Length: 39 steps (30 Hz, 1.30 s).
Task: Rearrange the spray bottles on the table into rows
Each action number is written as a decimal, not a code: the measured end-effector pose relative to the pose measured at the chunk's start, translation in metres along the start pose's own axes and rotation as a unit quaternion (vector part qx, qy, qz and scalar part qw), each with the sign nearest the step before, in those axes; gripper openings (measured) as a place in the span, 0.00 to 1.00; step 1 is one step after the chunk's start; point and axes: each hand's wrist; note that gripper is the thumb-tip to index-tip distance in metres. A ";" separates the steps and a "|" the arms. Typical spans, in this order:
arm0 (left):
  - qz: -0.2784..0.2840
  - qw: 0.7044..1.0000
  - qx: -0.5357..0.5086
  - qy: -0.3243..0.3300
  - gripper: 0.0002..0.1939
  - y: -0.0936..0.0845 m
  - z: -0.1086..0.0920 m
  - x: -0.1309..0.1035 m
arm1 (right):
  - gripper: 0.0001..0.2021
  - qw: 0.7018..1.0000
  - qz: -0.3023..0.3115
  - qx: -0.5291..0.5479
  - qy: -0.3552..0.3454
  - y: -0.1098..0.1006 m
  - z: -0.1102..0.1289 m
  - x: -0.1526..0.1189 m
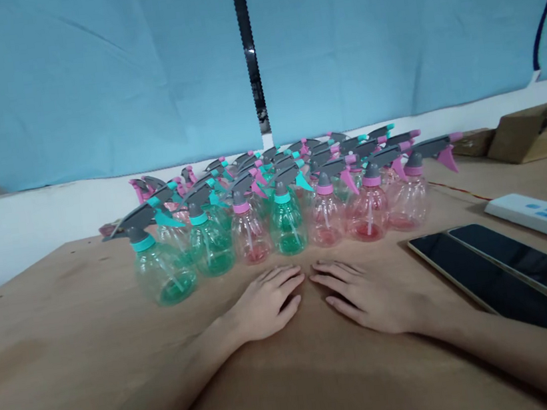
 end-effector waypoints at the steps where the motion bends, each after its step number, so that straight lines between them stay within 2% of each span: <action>1: -0.027 0.999 0.018 0.009 0.19 -0.005 -0.001 0.003 | 0.21 1.000 0.002 -0.001 0.001 0.000 0.000 0.000; 3: -0.111 0.993 0.046 0.012 0.18 -0.021 -0.001 0.014 | 0.20 1.000 0.003 -0.003 0.000 -0.001 0.001 0.000; 6: -0.263 0.963 0.044 -0.027 0.18 -0.056 0.004 0.042 | 0.20 1.000 0.001 0.004 -0.003 -0.001 0.001 0.000; 8: -0.325 0.943 0.031 -0.058 0.20 -0.079 0.010 0.065 | 0.21 1.000 0.003 0.007 -0.004 -0.002 0.000 0.000; 10: -0.346 0.933 0.012 -0.095 0.21 -0.098 0.017 0.087 | 0.21 1.000 0.008 0.006 -0.005 -0.002 0.000 0.001; 14: -0.290 0.946 -0.011 -0.142 0.20 -0.114 0.026 0.112 | 0.21 1.000 0.017 0.001 -0.002 -0.004 0.000 0.001; 17: -0.247 0.957 0.003 -0.150 0.17 -0.114 0.026 0.114 | 0.20 1.000 0.009 0.008 -0.002 -0.004 0.000 0.001; 20: -0.238 0.957 -0.006 -0.165 0.16 -0.115 0.025 0.109 | 0.20 1.000 -0.002 0.015 -0.007 -0.004 0.001 0.001; 24: -0.242 0.953 -0.042 -0.178 0.16 -0.119 0.021 0.098 | 0.20 1.000 -0.006 0.006 0.016 -0.005 0.003 0.001; 30: -0.260 0.950 -0.102 -0.142 0.15 -0.119 0.000 0.065 | 0.22 0.994 -0.013 -0.027 0.104 0.000 0.002 0.002; 35: -0.276 0.944 -0.131 -0.128 0.13 -0.113 -0.020 0.039 | 0.22 0.993 -0.016 -0.043 0.105 0.002 -0.001 0.002; 39: -0.284 0.938 -0.153 -0.125 0.11 -0.112 -0.028 0.030 | 0.23 0.993 -0.006 -0.057 0.103 0.001 -0.001 0.002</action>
Point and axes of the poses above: each hand's wrist, its own x-axis towards the middle knuckle, its own y-axis out of the palm, z = x × y, and after that the axes turned 8 degrees about z, right-handed
